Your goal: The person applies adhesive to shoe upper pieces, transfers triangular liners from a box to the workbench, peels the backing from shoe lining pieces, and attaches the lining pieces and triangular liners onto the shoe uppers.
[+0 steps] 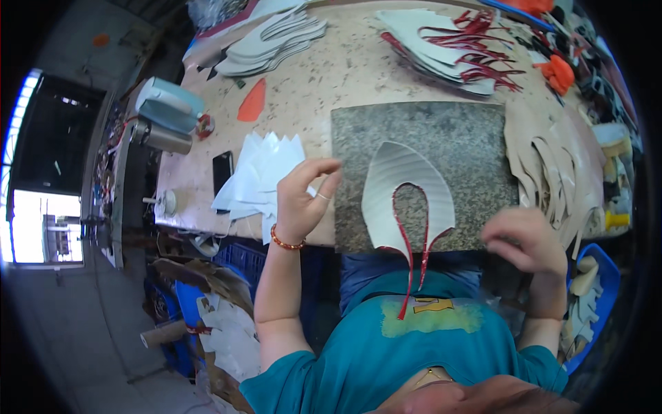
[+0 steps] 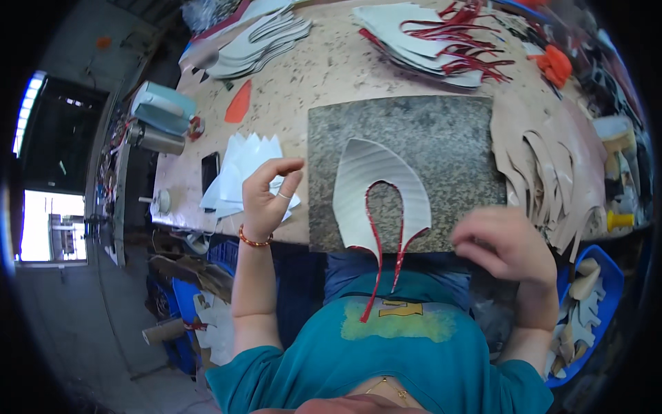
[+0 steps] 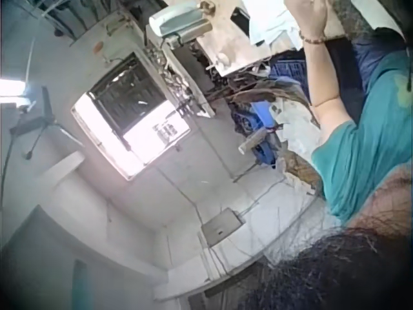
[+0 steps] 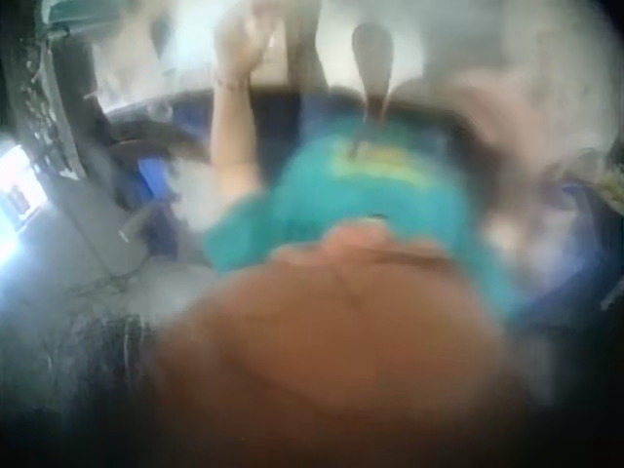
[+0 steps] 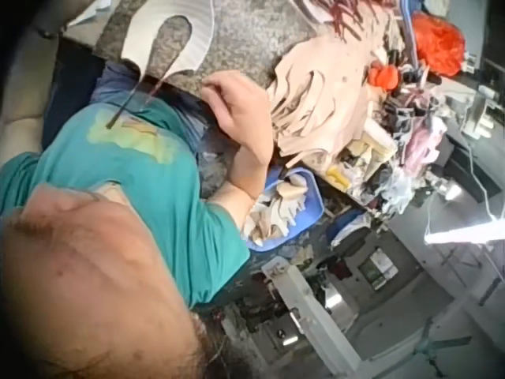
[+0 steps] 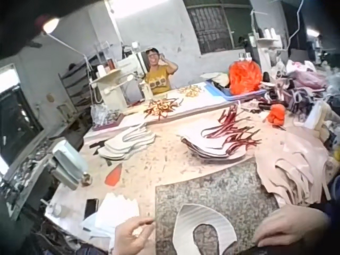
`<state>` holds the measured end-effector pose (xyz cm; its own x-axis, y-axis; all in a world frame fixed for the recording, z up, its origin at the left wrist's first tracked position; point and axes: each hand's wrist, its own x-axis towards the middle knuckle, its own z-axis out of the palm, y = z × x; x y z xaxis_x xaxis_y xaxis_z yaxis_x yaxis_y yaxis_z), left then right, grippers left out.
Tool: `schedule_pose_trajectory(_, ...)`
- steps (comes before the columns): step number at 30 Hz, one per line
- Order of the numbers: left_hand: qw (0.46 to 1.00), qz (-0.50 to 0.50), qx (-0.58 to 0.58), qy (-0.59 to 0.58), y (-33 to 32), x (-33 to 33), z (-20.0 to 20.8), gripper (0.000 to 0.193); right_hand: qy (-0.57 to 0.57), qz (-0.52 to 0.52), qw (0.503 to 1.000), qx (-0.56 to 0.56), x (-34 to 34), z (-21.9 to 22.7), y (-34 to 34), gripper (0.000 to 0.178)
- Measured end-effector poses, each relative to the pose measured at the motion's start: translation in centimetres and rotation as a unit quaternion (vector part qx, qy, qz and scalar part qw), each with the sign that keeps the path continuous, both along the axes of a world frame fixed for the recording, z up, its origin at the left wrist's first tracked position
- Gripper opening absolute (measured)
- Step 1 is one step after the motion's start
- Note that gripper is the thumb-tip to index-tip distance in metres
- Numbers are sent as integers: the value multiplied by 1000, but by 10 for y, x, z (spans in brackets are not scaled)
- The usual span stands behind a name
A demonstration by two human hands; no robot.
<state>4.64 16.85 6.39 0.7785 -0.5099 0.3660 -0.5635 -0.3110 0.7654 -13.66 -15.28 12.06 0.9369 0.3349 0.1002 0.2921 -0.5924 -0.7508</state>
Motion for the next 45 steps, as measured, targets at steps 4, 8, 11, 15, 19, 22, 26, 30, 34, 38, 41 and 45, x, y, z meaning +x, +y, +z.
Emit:
schedule_pose_trajectory(4,970,222,55,-87,78,0,-33,16,-65,89,992,-56,83,2,59,16)
schedule_pose_trajectory(8,954,287,76,-43,118,10,-40,16,-37,195,973,-122,139,-9,118,24)
schedule_pose_trajectory(11,956,268,111,-47,118,16,-44,18,-18,223,953,-205,164,-32,161,23)
schedule_pose_trajectory(15,963,164,181,-113,103,31,-55,29,2,196,932,-306,200,-64,204,18)
schedule_pose_trajectory(19,954,197,221,-55,93,31,-59,42,-163,108,949,-249,235,-113,208,16)
schedule_pose_trajectory(22,950,247,181,-53,94,22,-73,52,-371,115,899,-202,252,-129,206,17)
schedule_pose_trajectory(26,943,302,109,-84,95,3,-110,71,-238,246,890,-300,260,-126,217,7)
schedule_pose_trajectory(30,929,347,103,-77,88,-4,-109,80,-151,50,983,-90,265,-128,220,12)
schedule_pose_trajectory(34,920,369,81,-105,76,-19,-88,85,-214,-198,941,174,264,-83,206,16)
schedule_pose_trajectory(38,934,202,-291,-54,9,-34,-31,97,-173,-34,974,143,185,-48,187,18)
schedule_pose_trajectory(41,887,75,-454,39,-36,-58,-14,109,-241,3,955,172,126,-35,175,24)
schedule_pose_trajectory(45,854,72,-514,45,-57,-62,-24,63,-204,-23,946,252,101,-22,134,21)
